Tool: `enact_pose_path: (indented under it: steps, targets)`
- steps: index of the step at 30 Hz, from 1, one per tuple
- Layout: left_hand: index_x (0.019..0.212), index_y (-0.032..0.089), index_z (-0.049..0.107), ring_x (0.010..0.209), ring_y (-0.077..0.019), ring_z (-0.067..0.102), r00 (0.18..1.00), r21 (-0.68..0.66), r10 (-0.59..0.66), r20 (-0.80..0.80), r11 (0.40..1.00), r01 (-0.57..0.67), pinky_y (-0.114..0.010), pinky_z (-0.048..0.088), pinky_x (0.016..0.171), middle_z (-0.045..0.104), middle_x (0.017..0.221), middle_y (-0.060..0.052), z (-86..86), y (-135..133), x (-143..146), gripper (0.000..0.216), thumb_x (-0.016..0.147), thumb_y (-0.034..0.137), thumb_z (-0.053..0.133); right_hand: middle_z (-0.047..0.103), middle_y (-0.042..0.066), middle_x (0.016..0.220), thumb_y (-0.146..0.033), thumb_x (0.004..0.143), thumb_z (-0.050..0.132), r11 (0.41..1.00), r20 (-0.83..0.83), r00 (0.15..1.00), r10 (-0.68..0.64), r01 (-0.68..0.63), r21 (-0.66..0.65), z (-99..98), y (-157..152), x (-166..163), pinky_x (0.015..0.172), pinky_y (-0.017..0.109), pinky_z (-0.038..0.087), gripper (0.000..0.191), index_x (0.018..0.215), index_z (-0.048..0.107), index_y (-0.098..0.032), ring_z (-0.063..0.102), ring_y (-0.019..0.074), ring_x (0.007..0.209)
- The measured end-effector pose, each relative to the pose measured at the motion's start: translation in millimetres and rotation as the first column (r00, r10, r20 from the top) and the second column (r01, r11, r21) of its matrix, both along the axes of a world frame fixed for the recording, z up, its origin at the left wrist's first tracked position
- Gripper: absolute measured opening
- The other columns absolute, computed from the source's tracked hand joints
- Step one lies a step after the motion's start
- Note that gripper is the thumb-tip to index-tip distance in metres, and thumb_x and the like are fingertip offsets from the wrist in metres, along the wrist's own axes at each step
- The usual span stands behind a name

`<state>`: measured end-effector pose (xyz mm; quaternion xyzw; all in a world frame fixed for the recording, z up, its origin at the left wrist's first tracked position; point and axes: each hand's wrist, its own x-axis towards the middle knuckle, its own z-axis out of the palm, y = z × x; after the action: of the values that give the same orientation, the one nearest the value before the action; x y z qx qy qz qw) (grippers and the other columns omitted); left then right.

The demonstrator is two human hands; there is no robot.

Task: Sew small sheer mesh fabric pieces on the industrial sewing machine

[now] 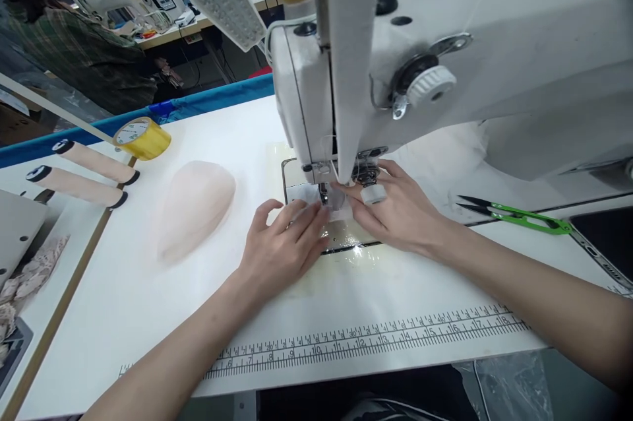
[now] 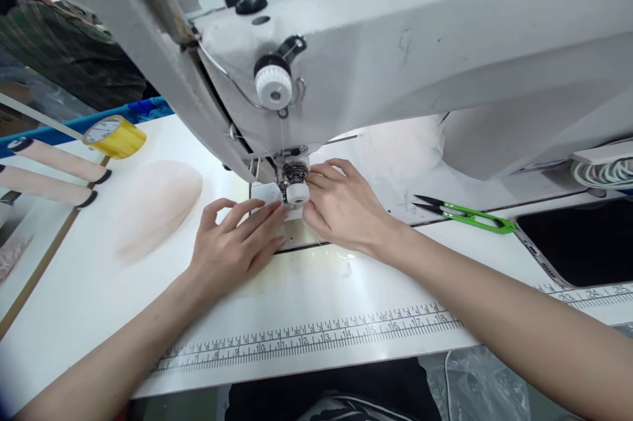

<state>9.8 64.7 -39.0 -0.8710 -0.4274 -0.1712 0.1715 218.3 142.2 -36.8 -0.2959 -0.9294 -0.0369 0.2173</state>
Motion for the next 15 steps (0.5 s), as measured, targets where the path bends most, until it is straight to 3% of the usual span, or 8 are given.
enact_pose_path:
  steps: [2, 4, 7, 9, 11, 13, 15]
  targets:
    - [0.132, 0.019, 0.054, 0.116, -0.0241, 0.057, 0.998, -0.087, -0.065, -0.009, 0.994, 0.064, -0.041, 0.038, 0.092, 0.062, 0.128, -0.005, 2.5, -0.1, -0.8, 0.041, 0.096, 0.038, 0.053, 0.070, 0.008, 0.109, -0.016, 0.093, 0.038, 1.000, 0.040, 0.999, -0.007, 0.007, 0.011, 0.8, 2.0, 1.3, 0.103, 0.044, 0.037, 0.032, 0.099, 0.070, -0.015, 0.061, 0.0218, 0.101]
    - [0.132, 0.018, 0.054, 0.120, -0.0263, 0.054, 0.998, -0.128, -0.052, -0.022, 0.991, 0.049, -0.043, 0.037, 0.093, 0.065, 0.125, -0.007, 6.8, 1.3, -7.6, 0.046, 0.096, 0.046, 0.050, 0.072, 0.007, 0.098, -0.017, 0.093, 0.039, 0.999, 0.034, 0.999, -0.004, 0.003, 0.049, 3.2, 1.8, 3.7, 0.106, 0.045, 0.034, 0.031, 0.094, 0.070, -0.016, 0.063, 0.0218, 0.095]
    - [0.123, 0.018, 0.062, 0.103, -0.0289, 0.063, 0.977, 0.057, 0.214, 0.003, 0.975, -0.214, -0.047, 0.036, 0.092, 0.075, 0.090, -0.008, 14.4, 2.5, -22.9, 0.036, 0.095, 0.039, 0.053, 0.067, 0.004, 0.068, -0.016, 0.087, 0.046, 0.993, -0.009, 1.000, -0.013, 0.014, 0.114, 8.1, 0.3, 8.3, 0.106, 0.046, 0.035, 0.027, 0.075, 0.070, -0.019, 0.061, 0.0217, 0.078]
    - [0.120, 0.018, 0.063, 0.093, -0.0282, 0.066, 0.934, 0.145, 0.351, 0.068, 0.923, -0.357, -0.048, 0.037, 0.090, 0.074, 0.083, -0.007, 17.6, 0.4, -27.2, 0.029, 0.095, 0.030, 0.054, 0.068, 0.005, 0.074, -0.010, 0.082, 0.049, 0.987, 0.040, 0.999, -0.019, 0.012, 0.159, 9.0, 0.6, 11.0, 0.103, 0.045, 0.037, 0.024, 0.078, 0.071, -0.019, 0.060, 0.0222, 0.080]
    - [0.124, 0.018, 0.061, 0.092, -0.0258, 0.065, 0.949, 0.087, 0.296, 0.108, 0.948, -0.306, -0.045, 0.040, 0.087, 0.074, 0.095, -0.007, 17.5, -3.3, -22.8, 0.032, 0.095, 0.029, 0.054, 0.070, 0.008, 0.092, -0.002, 0.078, 0.050, 0.983, 0.112, 0.994, -0.016, -0.005, 0.186, 7.8, 1.6, 13.0, 0.103, 0.044, 0.038, 0.029, 0.089, 0.072, -0.017, 0.059, 0.0239, 0.093]
    - [0.127, 0.018, 0.059, 0.096, -0.0233, 0.065, 0.986, -0.071, 0.139, 0.095, 0.989, -0.132, -0.040, 0.044, 0.084, 0.071, 0.109, -0.007, 14.5, -5.8, -14.3, 0.037, 0.096, 0.038, 0.052, 0.069, 0.009, 0.101, 0.002, 0.076, 0.050, 0.982, 0.143, 0.990, 0.014, -0.040, 0.183, 6.1, 1.4, 14.3, 0.103, 0.044, 0.038, 0.034, 0.095, 0.072, -0.016, 0.058, 0.0250, 0.101]
    - [0.125, 0.020, 0.061, 0.101, -0.0253, 0.064, 0.989, -0.168, 0.138, 0.053, 0.978, -0.128, -0.044, 0.043, 0.090, 0.067, 0.119, -0.008, 10.6, -5.0, -9.8, 0.040, 0.096, 0.046, 0.050, 0.070, 0.010, 0.101, 0.003, 0.077, 0.049, 0.984, 0.127, 0.990, 0.066, -0.086, 0.158, 5.3, -2.0, 14.6, 0.104, 0.043, 0.038, 0.035, 0.095, 0.073, -0.015, 0.058, 0.0250, 0.102]
